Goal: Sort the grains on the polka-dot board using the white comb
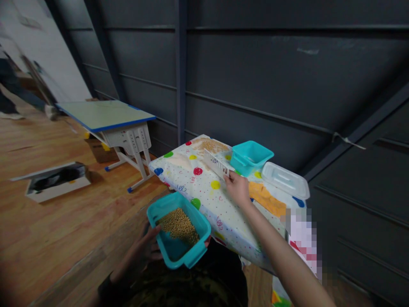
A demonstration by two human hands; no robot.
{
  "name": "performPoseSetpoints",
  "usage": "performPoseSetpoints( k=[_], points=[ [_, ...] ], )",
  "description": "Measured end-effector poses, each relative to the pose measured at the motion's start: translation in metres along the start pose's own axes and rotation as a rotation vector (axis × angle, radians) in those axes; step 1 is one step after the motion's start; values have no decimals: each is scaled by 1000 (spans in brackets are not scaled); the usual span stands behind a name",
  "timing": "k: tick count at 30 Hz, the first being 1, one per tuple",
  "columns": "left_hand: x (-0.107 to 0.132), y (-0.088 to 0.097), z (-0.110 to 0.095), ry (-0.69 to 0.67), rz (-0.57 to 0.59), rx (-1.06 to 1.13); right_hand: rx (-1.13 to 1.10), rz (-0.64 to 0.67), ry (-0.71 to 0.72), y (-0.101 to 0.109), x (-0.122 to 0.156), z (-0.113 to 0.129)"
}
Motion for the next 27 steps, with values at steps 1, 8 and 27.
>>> performPoseSetpoints(
  k=[1, 8, 27],
  points=[
    [-1, 1, 1, 2, -2, 5, -5, 1, 1, 0, 1, 2],
    [-8, 7, 4, 15, 24, 43, -18, -14, 46, 0, 1, 17],
    [-3, 3, 1, -5, 47, 42, -124, -26, 54, 7, 13, 26]
  ],
)
Point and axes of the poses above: each hand's wrist, its own x-axis away from the middle knuckle, its own y-axis out of the back of the hand, z = x × y, the point moved 6 cm from there along -x, towards the middle knuckle, and after that the axes turned 11 degrees about y, right-handed, at the moved point
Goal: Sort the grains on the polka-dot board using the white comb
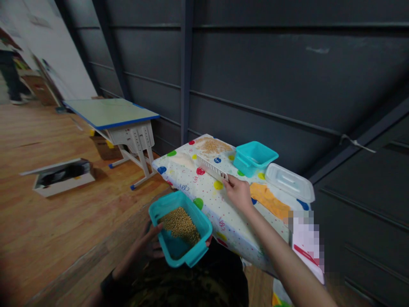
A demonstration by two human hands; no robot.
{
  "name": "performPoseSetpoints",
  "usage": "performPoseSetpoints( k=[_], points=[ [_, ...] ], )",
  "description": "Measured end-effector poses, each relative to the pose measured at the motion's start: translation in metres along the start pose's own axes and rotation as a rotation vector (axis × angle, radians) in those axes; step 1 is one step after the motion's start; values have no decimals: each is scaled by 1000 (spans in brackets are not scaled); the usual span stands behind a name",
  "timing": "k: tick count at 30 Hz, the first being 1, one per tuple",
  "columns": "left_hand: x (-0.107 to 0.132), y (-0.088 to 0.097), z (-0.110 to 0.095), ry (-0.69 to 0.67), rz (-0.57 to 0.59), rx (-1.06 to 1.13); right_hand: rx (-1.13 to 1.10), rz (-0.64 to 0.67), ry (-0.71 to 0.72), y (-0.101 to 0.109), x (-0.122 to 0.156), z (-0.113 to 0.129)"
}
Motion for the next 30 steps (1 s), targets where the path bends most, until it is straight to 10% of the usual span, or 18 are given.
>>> performPoseSetpoints(
  k=[30],
  points=[
    [-1, 0, 0, -5, -24, 4, -79, -30, -52, 14, 10, -5]
  ],
)
Point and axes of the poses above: each hand's wrist, its own x-axis away from the middle knuckle, its own y-axis out of the back of the hand, z = x × y, the point moved 6 cm from there along -x, towards the middle knuckle, and after that the axes turned 11 degrees about y, right-handed, at the moved point
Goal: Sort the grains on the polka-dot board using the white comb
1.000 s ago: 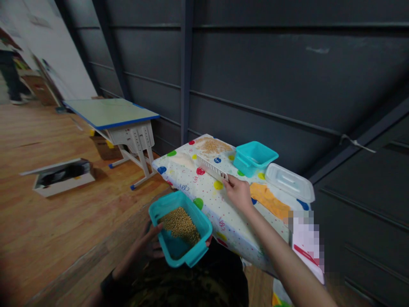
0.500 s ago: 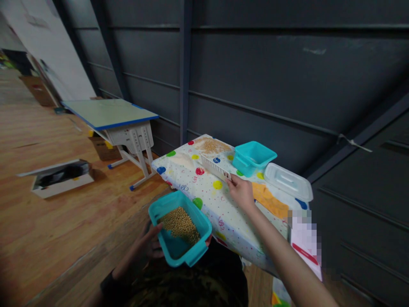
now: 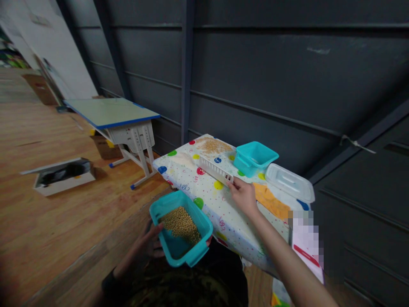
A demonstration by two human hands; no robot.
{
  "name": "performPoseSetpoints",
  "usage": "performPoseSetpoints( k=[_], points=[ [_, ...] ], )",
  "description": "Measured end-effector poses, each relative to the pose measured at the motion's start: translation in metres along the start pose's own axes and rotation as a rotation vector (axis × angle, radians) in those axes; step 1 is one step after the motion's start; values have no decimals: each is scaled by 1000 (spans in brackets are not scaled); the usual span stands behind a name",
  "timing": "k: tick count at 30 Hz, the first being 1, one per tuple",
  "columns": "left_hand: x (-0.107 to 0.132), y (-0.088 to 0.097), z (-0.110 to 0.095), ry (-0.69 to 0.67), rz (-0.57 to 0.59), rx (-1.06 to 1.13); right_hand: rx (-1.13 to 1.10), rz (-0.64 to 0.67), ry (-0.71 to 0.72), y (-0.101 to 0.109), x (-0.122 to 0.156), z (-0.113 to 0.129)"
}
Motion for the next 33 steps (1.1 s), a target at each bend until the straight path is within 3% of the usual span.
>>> performPoseSetpoints(
  k=[8, 23, 33],
  points=[
    [2, -1, 0, 2, 19, -21, 27, 41, -8, 7, 3, 5],
    [-2, 2, 2, -10, 1, -15, 8, -2, 85, 10, 16, 24],
    [-2, 1, 2, -14, 8, -8, 38, 30, 69, 14, 16, 16]
  ],
)
Point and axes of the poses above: each hand's wrist, its own x-axis away from the middle knuckle, its own y-axis out of the back of the hand, z = x × y, the point moved 6 cm from there along -x, towards the middle knuckle, and after that the axes turned 11 degrees about y, right-handed, at the moved point
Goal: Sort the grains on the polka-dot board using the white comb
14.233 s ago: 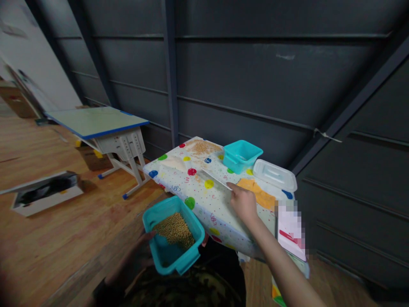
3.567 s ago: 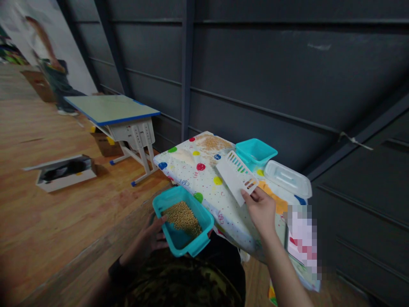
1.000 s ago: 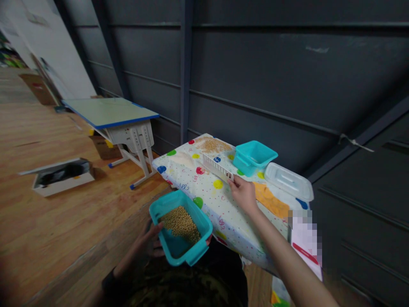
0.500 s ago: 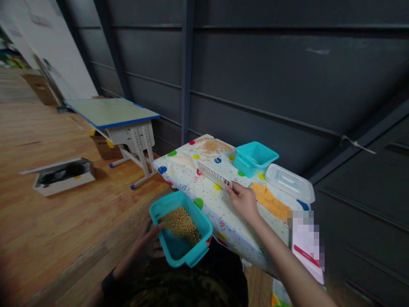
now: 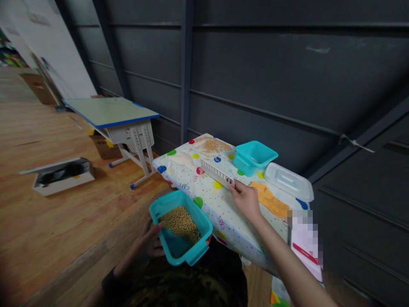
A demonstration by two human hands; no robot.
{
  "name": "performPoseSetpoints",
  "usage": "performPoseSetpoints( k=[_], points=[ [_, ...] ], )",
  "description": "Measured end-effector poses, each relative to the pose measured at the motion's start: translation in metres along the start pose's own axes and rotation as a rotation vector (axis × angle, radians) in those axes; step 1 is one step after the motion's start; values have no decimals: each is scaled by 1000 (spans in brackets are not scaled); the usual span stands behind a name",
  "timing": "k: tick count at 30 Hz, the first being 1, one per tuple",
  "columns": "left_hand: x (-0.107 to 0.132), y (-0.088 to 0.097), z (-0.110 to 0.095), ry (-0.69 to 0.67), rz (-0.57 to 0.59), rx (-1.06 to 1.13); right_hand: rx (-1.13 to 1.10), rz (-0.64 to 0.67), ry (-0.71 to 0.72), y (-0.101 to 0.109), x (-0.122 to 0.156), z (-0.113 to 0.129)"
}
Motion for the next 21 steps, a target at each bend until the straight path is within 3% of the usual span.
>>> performPoseSetpoints(
  k=[21],
  points=[
    [0, 0, 2, 2, 9, 12, -61, -11, -46, -3, -7, -6]
  ],
)
Point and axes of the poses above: each hand's wrist, its own x-axis away from the middle knuckle, its own y-axis out of the back of the hand, z = x × y, the point moved 6 cm from there along -x, towards the middle knuckle, and after that the axes turned 11 degrees about y, right-handed, at the moved point
